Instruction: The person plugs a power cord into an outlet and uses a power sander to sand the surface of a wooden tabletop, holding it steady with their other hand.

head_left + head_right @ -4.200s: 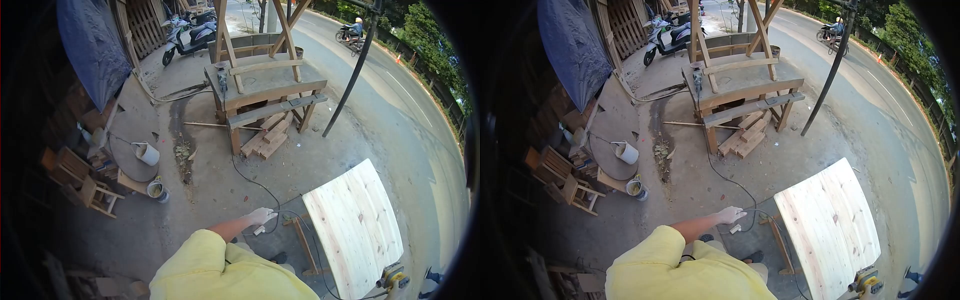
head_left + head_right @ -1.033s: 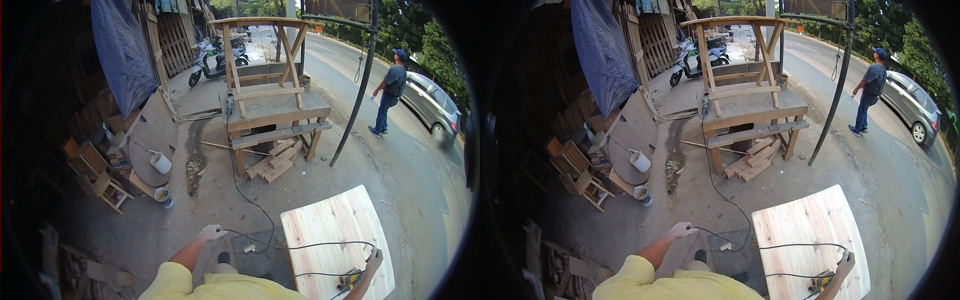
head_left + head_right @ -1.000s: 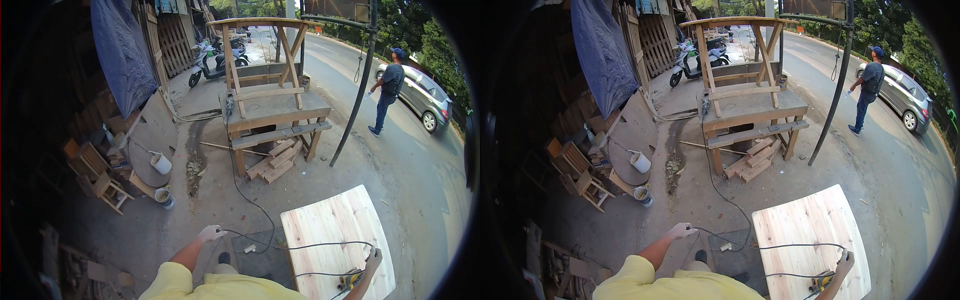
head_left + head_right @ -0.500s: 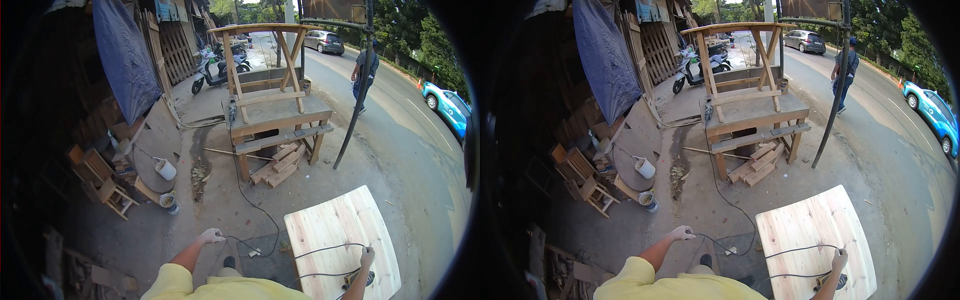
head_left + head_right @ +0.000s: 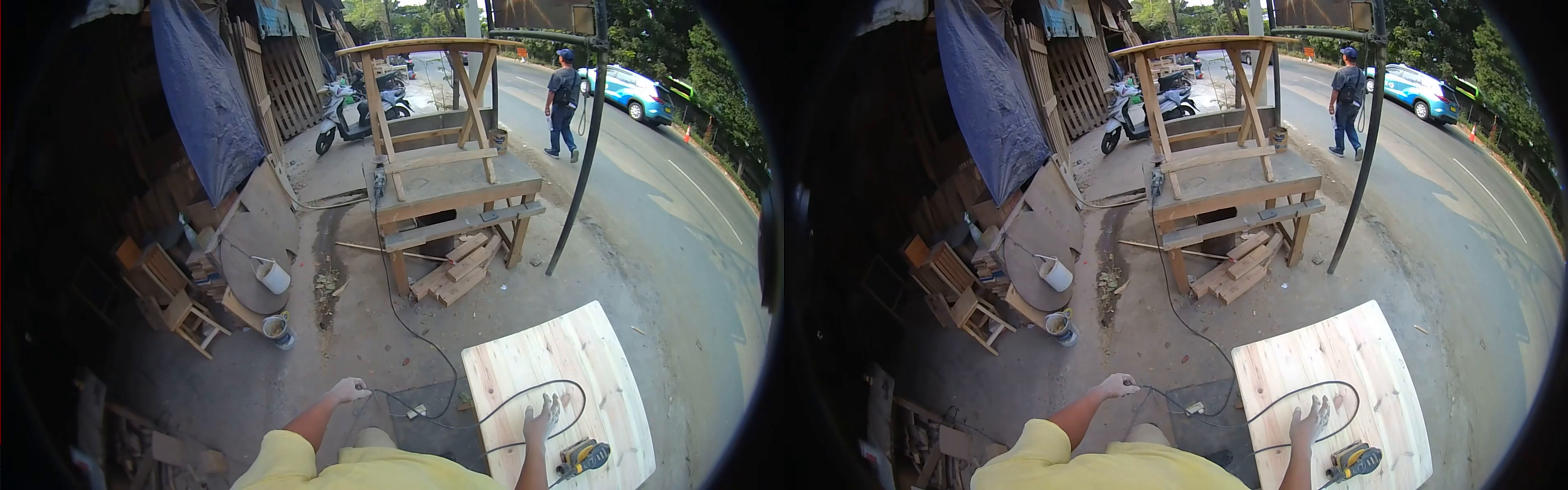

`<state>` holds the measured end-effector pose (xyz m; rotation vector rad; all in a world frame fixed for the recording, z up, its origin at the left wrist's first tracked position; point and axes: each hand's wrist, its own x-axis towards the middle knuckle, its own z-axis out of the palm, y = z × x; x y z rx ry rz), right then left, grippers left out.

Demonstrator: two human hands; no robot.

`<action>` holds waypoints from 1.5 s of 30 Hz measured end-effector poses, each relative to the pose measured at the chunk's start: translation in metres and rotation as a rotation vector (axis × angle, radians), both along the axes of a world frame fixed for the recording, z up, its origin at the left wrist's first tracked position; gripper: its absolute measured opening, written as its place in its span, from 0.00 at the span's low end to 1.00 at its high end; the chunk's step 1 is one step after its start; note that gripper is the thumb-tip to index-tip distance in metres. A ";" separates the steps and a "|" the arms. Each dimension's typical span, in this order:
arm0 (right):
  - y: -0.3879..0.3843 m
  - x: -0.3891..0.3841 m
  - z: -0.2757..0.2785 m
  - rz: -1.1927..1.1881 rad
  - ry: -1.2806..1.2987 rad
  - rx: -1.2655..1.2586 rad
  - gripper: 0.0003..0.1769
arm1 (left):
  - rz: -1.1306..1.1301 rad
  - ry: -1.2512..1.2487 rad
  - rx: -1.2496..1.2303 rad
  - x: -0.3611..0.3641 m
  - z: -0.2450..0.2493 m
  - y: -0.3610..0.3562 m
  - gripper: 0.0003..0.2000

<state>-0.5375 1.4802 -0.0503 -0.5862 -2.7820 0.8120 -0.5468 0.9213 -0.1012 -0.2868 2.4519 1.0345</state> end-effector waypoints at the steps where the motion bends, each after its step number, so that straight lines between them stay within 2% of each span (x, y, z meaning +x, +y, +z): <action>1: -0.006 0.003 0.002 0.014 -0.047 -0.103 0.36 | -0.010 -0.001 -0.025 0.000 -0.001 0.001 0.22; 5: -0.014 0.019 -0.012 0.039 -0.023 -0.162 0.35 | -0.007 -0.041 -0.085 -0.002 0.011 0.008 0.22; 9: -0.016 0.038 -0.013 0.009 0.006 -0.183 0.34 | -0.067 -0.034 -0.096 -0.016 -0.003 0.004 0.23; 12: -0.013 0.050 -0.023 -0.034 0.058 -0.191 0.32 | -0.124 0.074 -0.113 -0.025 -0.002 0.009 0.20; 27: -0.015 0.079 -0.014 -0.020 0.003 -0.217 0.31 | -0.134 -0.072 -0.090 -0.008 -0.021 0.017 0.22; 32: -0.015 0.085 -0.027 0.007 -0.167 -0.209 0.33 | -0.135 -0.089 -0.110 -0.016 -0.022 0.019 0.22; 37: -0.012 0.095 -0.043 0.024 -0.224 -0.210 0.36 | -0.171 -0.084 -0.115 -0.021 -0.016 0.024 0.21; 42: -0.015 0.092 -0.034 0.076 -0.284 -0.212 0.35 | -0.218 -0.065 -0.145 -0.025 -0.012 0.033 0.21; 45: -0.016 0.090 -0.028 0.126 -0.417 -0.220 0.40 | -0.241 -0.097 -0.143 -0.028 -0.017 0.036 0.21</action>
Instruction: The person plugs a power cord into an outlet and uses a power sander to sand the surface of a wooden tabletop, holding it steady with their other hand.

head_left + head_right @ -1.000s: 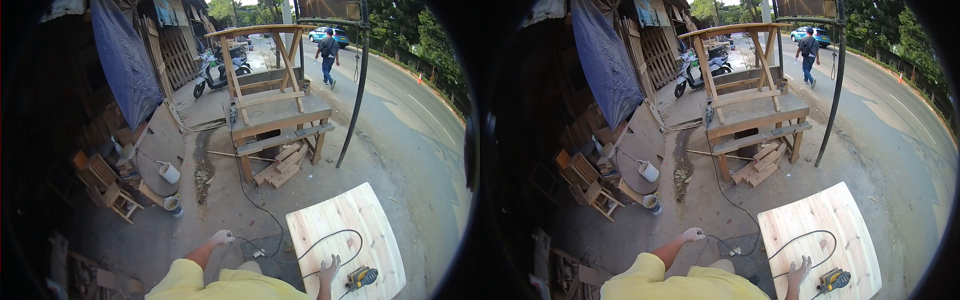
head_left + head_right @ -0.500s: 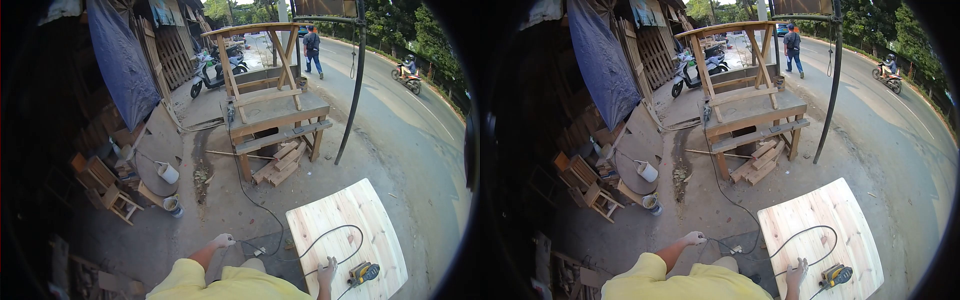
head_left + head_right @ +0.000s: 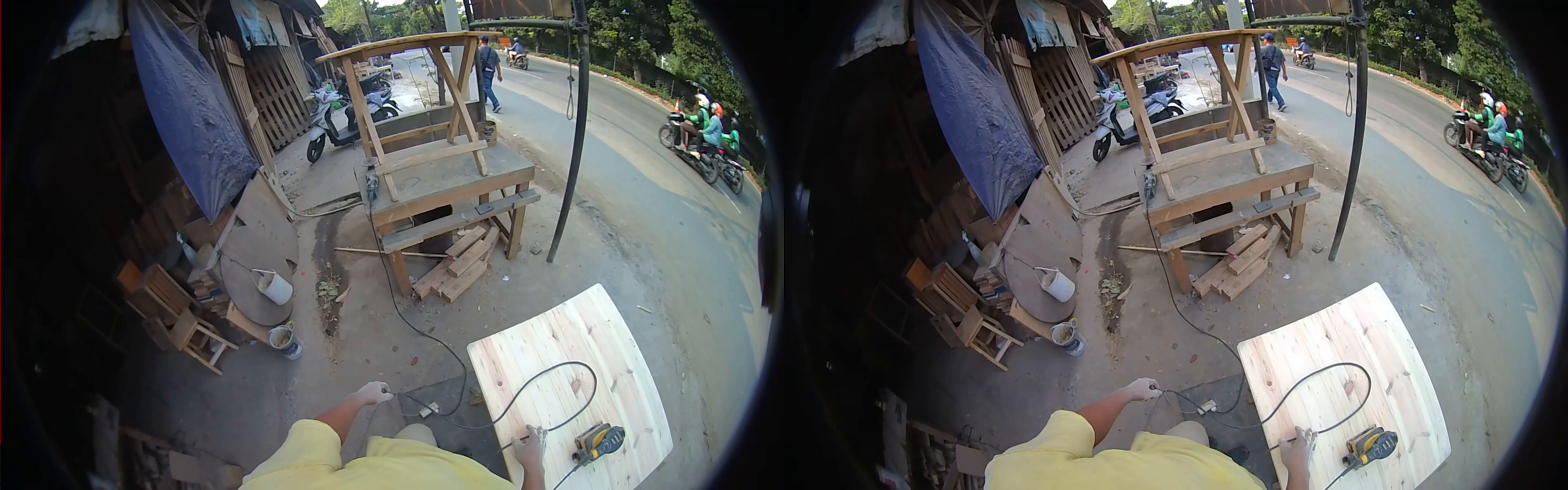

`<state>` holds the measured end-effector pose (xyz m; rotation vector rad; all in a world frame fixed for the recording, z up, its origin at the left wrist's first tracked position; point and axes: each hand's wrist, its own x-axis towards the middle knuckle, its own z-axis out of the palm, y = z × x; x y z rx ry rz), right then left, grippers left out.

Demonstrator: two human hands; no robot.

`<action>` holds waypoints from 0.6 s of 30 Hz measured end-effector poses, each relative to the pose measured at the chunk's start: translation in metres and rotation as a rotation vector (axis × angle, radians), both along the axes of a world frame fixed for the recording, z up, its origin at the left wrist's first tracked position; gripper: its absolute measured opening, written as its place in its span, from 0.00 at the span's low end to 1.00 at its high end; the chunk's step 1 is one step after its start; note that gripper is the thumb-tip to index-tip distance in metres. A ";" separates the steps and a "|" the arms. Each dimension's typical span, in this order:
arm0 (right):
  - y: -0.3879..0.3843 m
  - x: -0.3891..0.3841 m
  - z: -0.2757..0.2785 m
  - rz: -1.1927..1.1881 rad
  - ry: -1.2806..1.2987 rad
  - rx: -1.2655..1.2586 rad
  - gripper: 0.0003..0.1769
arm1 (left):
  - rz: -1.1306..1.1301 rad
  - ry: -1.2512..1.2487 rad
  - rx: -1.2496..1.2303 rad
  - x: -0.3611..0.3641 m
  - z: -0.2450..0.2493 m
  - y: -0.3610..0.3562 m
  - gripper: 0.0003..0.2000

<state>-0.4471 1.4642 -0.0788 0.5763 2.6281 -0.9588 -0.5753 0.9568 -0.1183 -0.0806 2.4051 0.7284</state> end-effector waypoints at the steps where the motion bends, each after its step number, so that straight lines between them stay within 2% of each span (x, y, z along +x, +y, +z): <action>1: -0.001 0.001 -0.002 0.006 0.024 0.018 0.40 | -0.018 0.023 0.001 -0.001 -0.002 0.001 0.21; 18: -0.003 -0.001 0.000 0.109 -0.060 0.053 0.43 | -0.001 -0.001 -0.003 0.006 -0.026 -0.004 0.22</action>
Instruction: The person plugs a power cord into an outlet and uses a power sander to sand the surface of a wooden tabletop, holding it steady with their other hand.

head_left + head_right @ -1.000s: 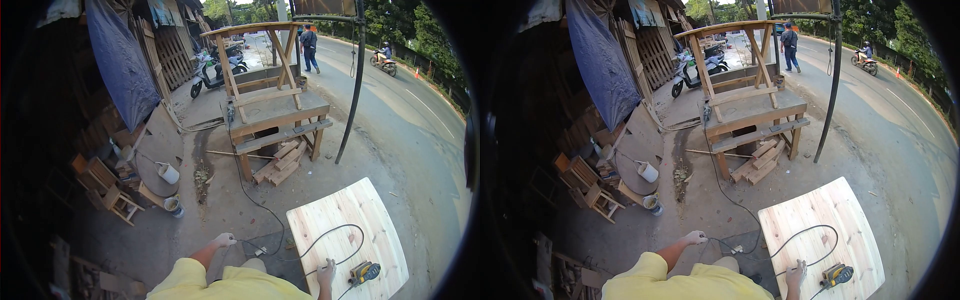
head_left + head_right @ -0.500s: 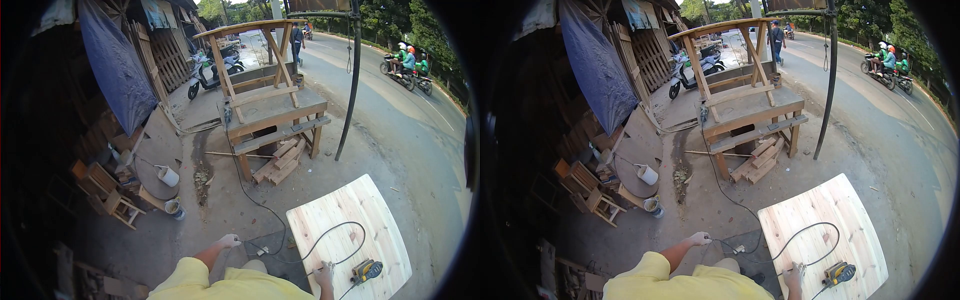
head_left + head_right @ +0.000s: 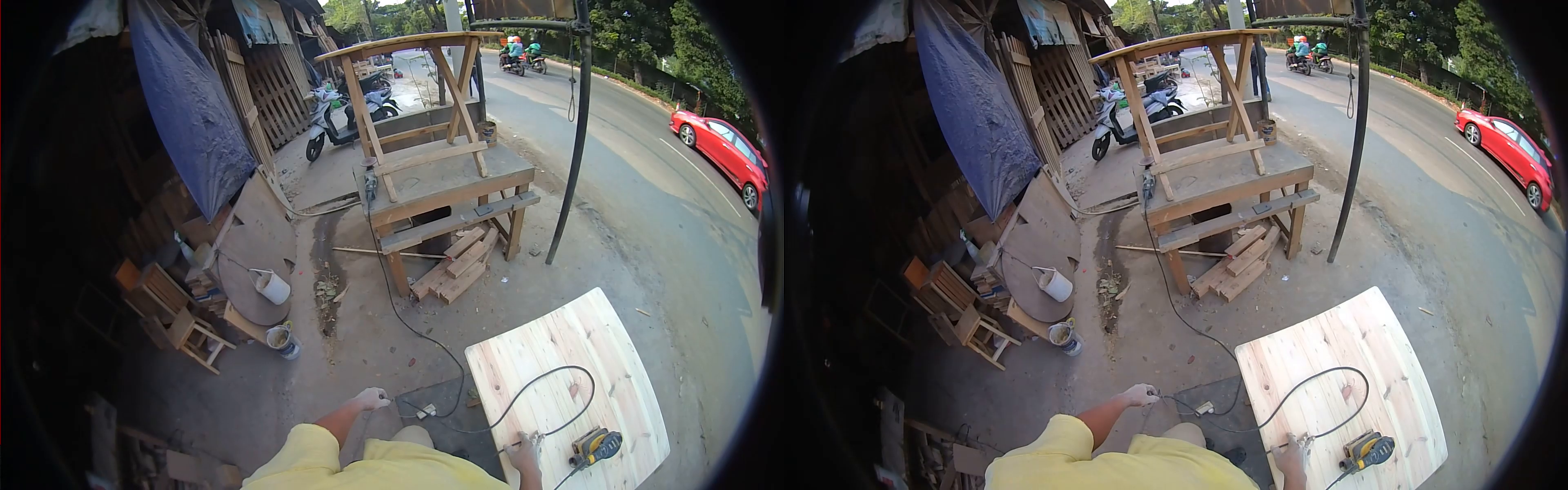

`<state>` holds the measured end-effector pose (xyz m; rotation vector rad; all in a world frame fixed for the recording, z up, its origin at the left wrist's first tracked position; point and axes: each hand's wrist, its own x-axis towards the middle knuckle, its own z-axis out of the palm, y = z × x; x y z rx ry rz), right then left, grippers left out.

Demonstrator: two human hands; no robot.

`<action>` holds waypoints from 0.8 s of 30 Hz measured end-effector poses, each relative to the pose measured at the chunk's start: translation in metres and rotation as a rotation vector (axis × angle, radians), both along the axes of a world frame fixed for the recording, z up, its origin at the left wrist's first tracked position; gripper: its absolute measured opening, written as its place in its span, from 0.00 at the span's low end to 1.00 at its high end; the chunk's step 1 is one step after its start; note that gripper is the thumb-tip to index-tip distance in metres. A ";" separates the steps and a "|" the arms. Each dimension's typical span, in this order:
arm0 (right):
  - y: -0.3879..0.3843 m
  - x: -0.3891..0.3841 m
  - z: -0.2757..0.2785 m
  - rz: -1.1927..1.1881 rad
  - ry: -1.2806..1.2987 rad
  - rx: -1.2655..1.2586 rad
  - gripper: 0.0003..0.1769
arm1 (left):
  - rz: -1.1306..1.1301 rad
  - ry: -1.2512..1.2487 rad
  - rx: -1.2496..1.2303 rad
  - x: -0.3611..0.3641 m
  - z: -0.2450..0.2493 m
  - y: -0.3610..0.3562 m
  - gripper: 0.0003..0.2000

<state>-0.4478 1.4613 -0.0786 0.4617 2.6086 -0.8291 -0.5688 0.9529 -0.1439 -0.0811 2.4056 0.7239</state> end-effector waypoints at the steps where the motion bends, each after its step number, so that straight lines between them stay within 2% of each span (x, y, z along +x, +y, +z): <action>1: 0.000 0.000 0.001 -0.001 -0.009 0.009 0.43 | -0.004 0.000 -0.001 0.001 -0.001 -0.001 0.22; 20: 0.001 -0.002 -0.004 0.048 -0.052 0.048 0.44 | -0.029 -0.013 0.003 0.003 -0.008 0.000 0.23; 24: -0.001 -0.006 0.011 0.033 -0.098 -0.001 0.44 | -0.032 -0.023 0.002 0.004 -0.010 -0.002 0.23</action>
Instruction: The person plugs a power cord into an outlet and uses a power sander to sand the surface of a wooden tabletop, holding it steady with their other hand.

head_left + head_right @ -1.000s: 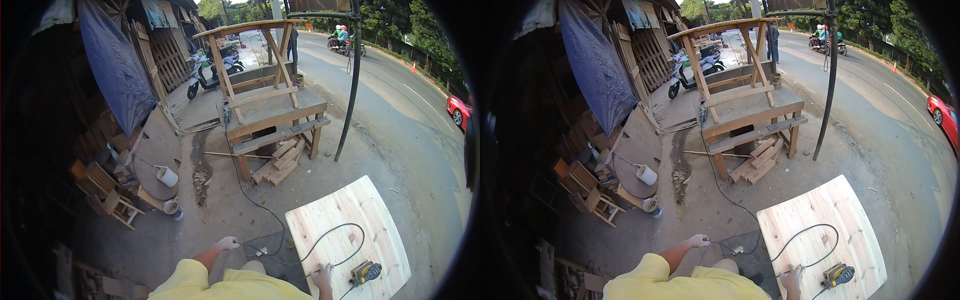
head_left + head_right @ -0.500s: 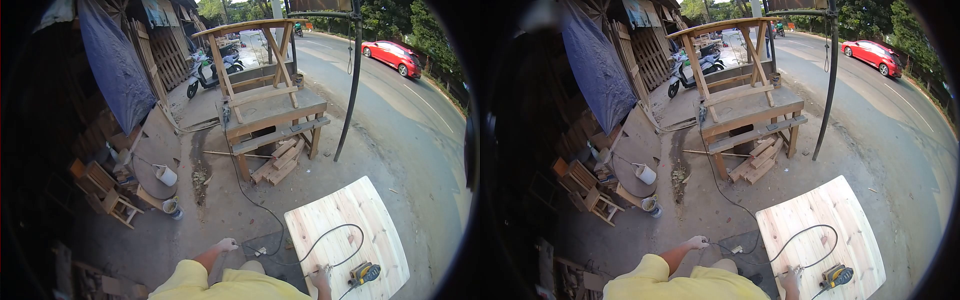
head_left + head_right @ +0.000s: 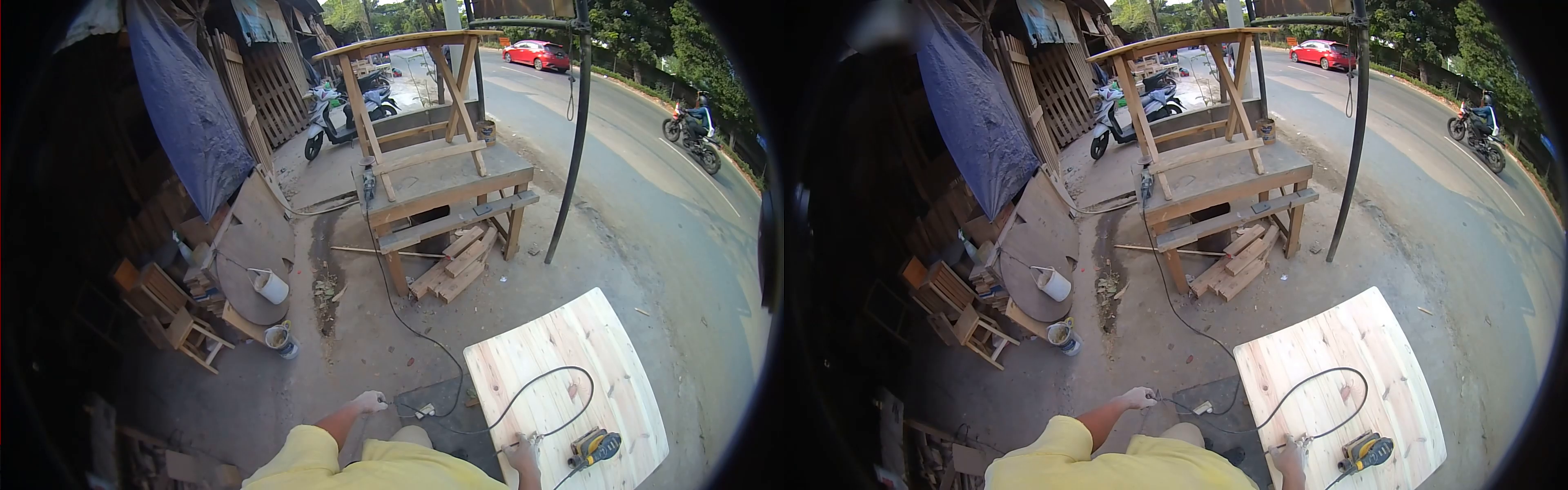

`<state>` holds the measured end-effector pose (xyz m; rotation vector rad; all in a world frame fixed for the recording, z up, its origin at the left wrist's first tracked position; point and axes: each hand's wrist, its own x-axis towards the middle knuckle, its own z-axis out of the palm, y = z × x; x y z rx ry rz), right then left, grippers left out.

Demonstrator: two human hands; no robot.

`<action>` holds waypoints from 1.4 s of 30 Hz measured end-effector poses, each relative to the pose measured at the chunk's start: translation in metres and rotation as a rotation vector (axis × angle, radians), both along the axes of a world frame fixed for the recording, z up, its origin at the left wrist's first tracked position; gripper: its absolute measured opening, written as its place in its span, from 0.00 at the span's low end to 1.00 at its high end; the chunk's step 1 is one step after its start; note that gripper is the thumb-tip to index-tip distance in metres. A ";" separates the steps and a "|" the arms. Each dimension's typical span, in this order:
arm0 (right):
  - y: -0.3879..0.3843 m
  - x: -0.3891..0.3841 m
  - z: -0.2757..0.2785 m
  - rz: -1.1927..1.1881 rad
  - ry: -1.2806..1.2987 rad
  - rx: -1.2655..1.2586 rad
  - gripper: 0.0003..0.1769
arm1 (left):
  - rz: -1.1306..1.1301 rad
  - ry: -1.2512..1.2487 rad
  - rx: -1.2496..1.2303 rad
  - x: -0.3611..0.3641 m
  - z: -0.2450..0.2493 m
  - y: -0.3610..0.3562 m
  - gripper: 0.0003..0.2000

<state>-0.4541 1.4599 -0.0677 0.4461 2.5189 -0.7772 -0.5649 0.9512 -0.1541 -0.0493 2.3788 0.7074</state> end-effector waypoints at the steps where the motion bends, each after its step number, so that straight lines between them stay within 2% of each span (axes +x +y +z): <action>1: 0.001 0.001 -0.006 0.002 0.022 0.012 0.44 | 0.000 -0.008 0.002 0.000 -0.003 -0.001 0.23; 8: -0.002 -0.001 0.004 -0.001 0.003 -0.013 0.43 | 0.015 -0.004 -0.004 0.002 -0.004 0.000 0.22; 12: -0.001 0.000 -0.005 0.001 0.028 0.012 0.43 | 0.058 -0.065 -0.008 0.003 0.007 0.004 0.22; 18: 0.000 0.001 -0.015 0.027 0.044 0.049 0.44 | 0.002 -0.051 -0.001 0.003 0.002 0.001 0.23; 21: -0.001 0.001 -0.017 0.031 0.055 0.085 0.44 | 0.060 -0.106 0.003 0.002 0.004 0.002 0.24; 24: -0.003 0.000 -0.008 0.028 0.053 0.082 0.44 | 0.009 -0.045 0.002 0.002 0.003 0.000 0.25; 26: -0.005 -0.003 0.005 -0.009 -0.009 -0.008 0.43 | -0.033 -0.016 -0.006 0.002 -0.001 -0.003 0.26; 30: -0.003 -0.002 -0.002 -0.013 0.004 -0.007 0.43 | 0.000 -0.059 0.001 0.002 0.002 -0.004 0.26; 32: 0.000 -0.001 -0.022 0.043 0.044 0.097 0.43 | -0.048 -0.011 -0.007 0.002 0.005 -0.005 0.25; 35: -0.004 -0.001 -0.018 0.028 0.051 0.129 0.42 | -0.021 0.002 -0.025 0.002 0.001 -0.007 0.24; 39: -0.002 -0.003 -0.017 -0.029 0.002 0.018 0.42 | -0.009 -0.008 -0.015 0.001 0.003 -0.011 0.24; 42: -0.006 -0.005 0.001 -0.034 -0.027 -0.002 0.42 | 0.078 -0.132 0.009 0.000 0.010 -0.013 0.24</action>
